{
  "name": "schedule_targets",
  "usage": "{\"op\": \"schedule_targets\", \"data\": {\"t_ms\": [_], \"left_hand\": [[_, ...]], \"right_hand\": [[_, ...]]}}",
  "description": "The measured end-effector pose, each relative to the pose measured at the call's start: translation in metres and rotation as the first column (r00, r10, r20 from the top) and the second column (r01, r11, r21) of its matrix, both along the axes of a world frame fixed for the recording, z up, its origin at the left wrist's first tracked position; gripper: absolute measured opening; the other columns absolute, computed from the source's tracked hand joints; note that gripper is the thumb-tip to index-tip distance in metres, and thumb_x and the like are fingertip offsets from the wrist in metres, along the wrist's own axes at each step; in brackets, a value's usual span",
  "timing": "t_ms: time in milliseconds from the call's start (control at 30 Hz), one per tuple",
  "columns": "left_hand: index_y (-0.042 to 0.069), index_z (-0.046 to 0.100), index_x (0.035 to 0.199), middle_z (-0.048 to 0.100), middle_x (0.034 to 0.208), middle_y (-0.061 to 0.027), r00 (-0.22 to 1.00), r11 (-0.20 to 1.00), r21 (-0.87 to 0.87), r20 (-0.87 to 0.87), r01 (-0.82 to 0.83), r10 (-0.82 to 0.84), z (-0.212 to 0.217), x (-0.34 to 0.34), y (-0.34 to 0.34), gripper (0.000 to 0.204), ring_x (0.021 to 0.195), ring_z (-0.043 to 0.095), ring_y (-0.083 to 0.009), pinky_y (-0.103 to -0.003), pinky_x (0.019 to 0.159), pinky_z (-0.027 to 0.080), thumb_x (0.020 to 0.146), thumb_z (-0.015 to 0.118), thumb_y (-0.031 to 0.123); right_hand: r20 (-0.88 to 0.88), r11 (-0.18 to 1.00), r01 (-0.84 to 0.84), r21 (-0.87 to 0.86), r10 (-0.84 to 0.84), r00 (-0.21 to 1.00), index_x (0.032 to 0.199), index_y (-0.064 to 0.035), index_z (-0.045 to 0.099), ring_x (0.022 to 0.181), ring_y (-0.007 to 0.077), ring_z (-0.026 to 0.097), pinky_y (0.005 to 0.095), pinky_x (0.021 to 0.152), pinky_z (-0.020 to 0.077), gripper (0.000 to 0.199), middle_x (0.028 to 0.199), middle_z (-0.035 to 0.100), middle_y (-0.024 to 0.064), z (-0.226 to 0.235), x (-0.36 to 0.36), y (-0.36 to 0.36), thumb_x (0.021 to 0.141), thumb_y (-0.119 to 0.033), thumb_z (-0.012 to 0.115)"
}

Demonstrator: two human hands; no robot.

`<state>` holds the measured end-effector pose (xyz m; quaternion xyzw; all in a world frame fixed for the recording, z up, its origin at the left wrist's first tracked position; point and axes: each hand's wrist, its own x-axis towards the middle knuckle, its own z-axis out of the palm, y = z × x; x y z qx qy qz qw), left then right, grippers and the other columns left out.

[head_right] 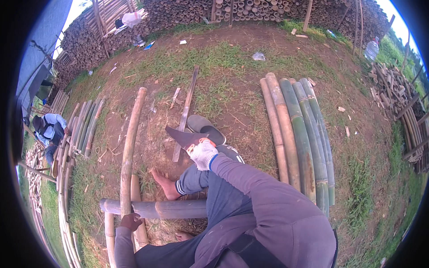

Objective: The person sits on the ground and uses a hand saw to cut bamboo poles into shorter sections. They position each pole on a support log, saw through it, and then move the cut pieces aside.

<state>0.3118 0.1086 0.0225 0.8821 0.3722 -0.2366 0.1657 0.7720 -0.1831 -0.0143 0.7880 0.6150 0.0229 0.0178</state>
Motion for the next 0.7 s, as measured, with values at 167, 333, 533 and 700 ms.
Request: {"op": "schedule_targets", "data": {"t_ms": [167, 333, 533, 700], "left_hand": [[0.014, 0.078, 0.121, 0.08, 0.107, -0.015, 1.0, 1.0, 0.01, 0.014, -0.004, 0.003, 0.0, 0.0, -0.001, 0.049, 0.101, 0.076, -0.0349, -0.044, 0.094, 0.059, 0.085, 0.083, 0.046], [0.011, 0.077, 0.122, 0.079, 0.108, -0.0161, 1.0, 1.0, 0.008, 0.029, 0.009, -0.009, -0.001, 0.0, -0.001, 0.049, 0.102, 0.076, -0.0339, -0.043, 0.093, 0.059, 0.085, 0.084, 0.042], [0.008, 0.076, 0.122, 0.079, 0.108, -0.0181, 0.998, 1.0, -0.014, 0.054, -0.025, 0.026, 0.015, 0.009, -0.01, 0.047, 0.103, 0.076, -0.0343, -0.043, 0.093, 0.059, 0.086, 0.083, 0.039], [0.008, 0.076, 0.12, 0.079, 0.105, -0.0185, 0.992, 0.999, 0.003, 0.12, -0.035, 0.034, 0.007, -0.007, -0.001, 0.049, 0.1, 0.076, -0.0372, -0.045, 0.091, 0.059, 0.085, 0.083, 0.041]], "right_hand": [[-0.03, 0.999, 0.024, -0.047, -0.026, 0.999, 0.125, -0.0049, 0.063, 0.07, 0.0358, 0.072, 0.0584, 0.073, 0.052, 0.063, 0.082, 0.074, 0.012, 0.008, -0.001, 0.0, 0.073, -0.039, 0.076], [-0.047, 0.999, -0.013, 0.031, 0.014, 0.999, 0.119, -0.0082, 0.065, 0.067, 0.0352, 0.071, 0.0571, 0.067, 0.0515, 0.057, 0.077, 0.071, 0.0099, -0.016, 0.006, 0.002, 0.071, -0.035, 0.076], [-0.069, 0.998, 0.019, 0.055, -0.016, 0.997, 0.114, -0.0099, 0.067, 0.075, 0.0329, 0.074, 0.0535, 0.081, 0.0536, 0.051, 0.079, 0.072, 0.0097, 0.004, -0.003, -0.004, 0.069, -0.032, 0.076], [-0.104, 0.999, 0.027, -0.02, -0.029, 0.994, 0.113, -0.0104, 0.069, 0.081, 0.0327, 0.076, 0.0535, 0.09, 0.0524, 0.049, 0.085, 0.076, 0.0104, 0.011, -0.004, 0.001, 0.07, -0.033, 0.077]]}}
